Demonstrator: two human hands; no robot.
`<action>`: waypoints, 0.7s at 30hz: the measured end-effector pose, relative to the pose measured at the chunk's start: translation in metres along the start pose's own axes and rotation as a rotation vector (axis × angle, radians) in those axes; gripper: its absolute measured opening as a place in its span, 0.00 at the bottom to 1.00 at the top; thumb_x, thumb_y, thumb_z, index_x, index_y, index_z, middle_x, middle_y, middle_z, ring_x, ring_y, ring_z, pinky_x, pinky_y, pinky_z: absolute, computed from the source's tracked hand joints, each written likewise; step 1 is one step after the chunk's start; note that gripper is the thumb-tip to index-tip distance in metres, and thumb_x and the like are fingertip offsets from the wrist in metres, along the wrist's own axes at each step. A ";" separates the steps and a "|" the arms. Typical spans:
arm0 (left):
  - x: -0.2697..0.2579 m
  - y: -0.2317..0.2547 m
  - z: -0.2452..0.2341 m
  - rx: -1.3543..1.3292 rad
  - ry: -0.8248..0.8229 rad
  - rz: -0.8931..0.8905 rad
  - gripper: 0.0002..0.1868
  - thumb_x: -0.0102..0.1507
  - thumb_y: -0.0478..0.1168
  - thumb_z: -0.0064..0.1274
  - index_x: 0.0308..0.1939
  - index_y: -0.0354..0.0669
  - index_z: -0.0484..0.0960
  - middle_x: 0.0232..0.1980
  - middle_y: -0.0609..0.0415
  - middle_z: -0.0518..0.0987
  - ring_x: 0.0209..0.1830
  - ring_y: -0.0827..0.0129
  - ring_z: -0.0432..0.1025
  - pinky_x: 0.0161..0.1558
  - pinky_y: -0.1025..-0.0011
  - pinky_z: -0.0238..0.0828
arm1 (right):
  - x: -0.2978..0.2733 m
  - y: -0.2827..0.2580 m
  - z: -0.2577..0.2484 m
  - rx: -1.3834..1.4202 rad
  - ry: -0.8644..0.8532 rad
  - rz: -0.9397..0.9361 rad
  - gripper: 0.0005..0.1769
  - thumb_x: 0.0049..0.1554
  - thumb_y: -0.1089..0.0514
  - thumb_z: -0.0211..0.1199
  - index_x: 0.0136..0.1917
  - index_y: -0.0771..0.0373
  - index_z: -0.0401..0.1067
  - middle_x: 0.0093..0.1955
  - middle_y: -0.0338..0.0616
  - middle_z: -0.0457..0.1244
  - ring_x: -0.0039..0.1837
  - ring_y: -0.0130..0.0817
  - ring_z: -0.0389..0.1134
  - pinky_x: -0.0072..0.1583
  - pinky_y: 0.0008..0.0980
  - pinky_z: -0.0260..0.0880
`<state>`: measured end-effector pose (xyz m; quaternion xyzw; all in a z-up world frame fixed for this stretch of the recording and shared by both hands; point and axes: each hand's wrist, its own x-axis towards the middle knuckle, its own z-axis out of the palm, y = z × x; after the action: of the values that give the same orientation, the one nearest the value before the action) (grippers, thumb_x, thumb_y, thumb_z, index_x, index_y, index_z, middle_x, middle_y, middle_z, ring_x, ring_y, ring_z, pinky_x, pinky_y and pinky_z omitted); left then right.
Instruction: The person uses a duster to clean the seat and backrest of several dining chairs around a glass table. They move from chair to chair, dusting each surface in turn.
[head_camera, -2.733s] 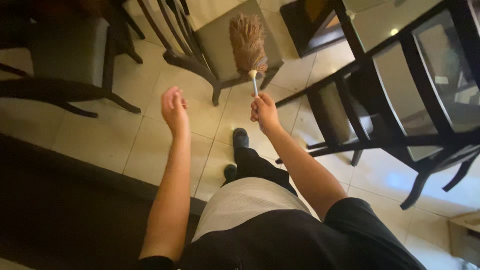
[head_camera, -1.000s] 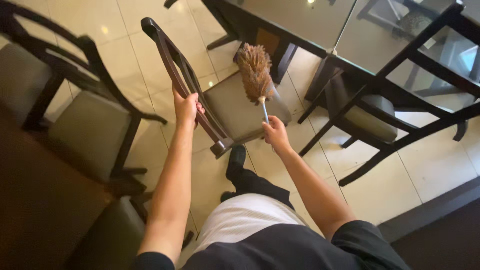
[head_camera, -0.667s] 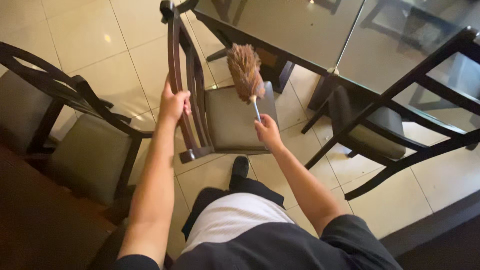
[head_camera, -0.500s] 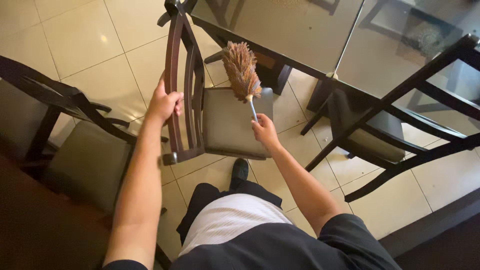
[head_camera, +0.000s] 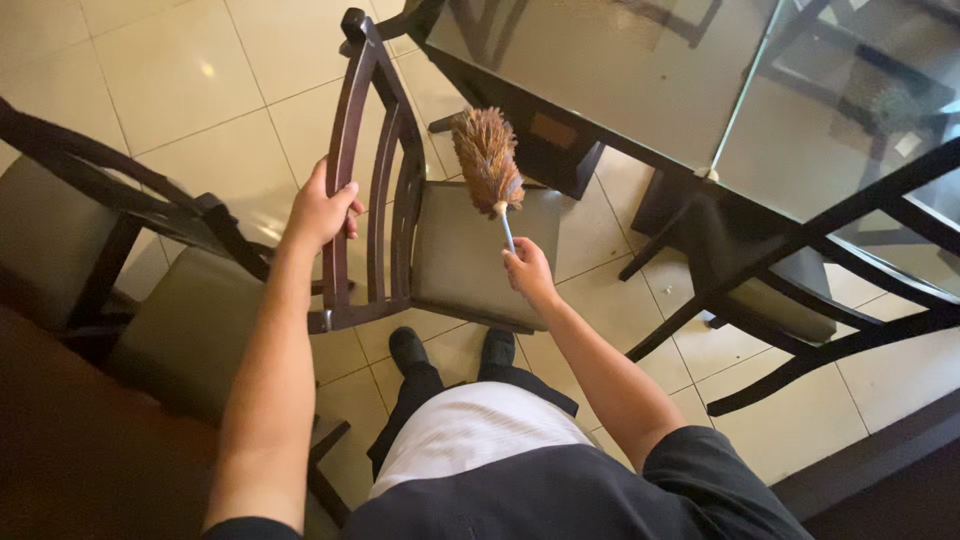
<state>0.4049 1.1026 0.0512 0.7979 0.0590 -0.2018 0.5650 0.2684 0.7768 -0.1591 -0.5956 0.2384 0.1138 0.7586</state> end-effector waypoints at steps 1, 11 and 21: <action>0.001 -0.003 -0.007 -0.023 0.005 0.006 0.31 0.70 0.37 0.46 0.78 0.49 0.58 0.29 0.55 0.76 0.18 0.72 0.69 0.21 0.68 0.72 | 0.001 -0.002 0.013 -0.008 0.013 0.010 0.15 0.61 0.61 0.59 0.60 0.63 0.65 0.30 0.33 0.57 0.25 0.20 0.53 0.27 0.24 0.50; 0.021 -0.068 -0.068 -0.359 -0.040 0.093 0.31 0.69 0.35 0.48 0.76 0.50 0.63 0.27 0.57 0.69 0.15 0.74 0.65 0.18 0.71 0.66 | 0.014 -0.019 0.109 -0.048 -0.023 -0.078 0.15 0.62 0.61 0.59 0.61 0.66 0.66 0.31 0.32 0.56 0.26 0.20 0.53 0.27 0.24 0.51; 0.039 -0.114 -0.091 -0.438 -0.024 0.108 0.35 0.66 0.32 0.48 0.78 0.51 0.60 0.26 0.57 0.70 0.15 0.74 0.66 0.17 0.71 0.66 | 0.025 -0.041 0.152 -0.167 0.023 -0.090 0.14 0.61 0.61 0.58 0.60 0.67 0.67 0.30 0.31 0.57 0.25 0.19 0.52 0.27 0.24 0.49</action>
<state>0.4266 1.2218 -0.0384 0.6556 0.0519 -0.1633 0.7354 0.3437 0.9090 -0.1096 -0.6681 0.2098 0.0920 0.7079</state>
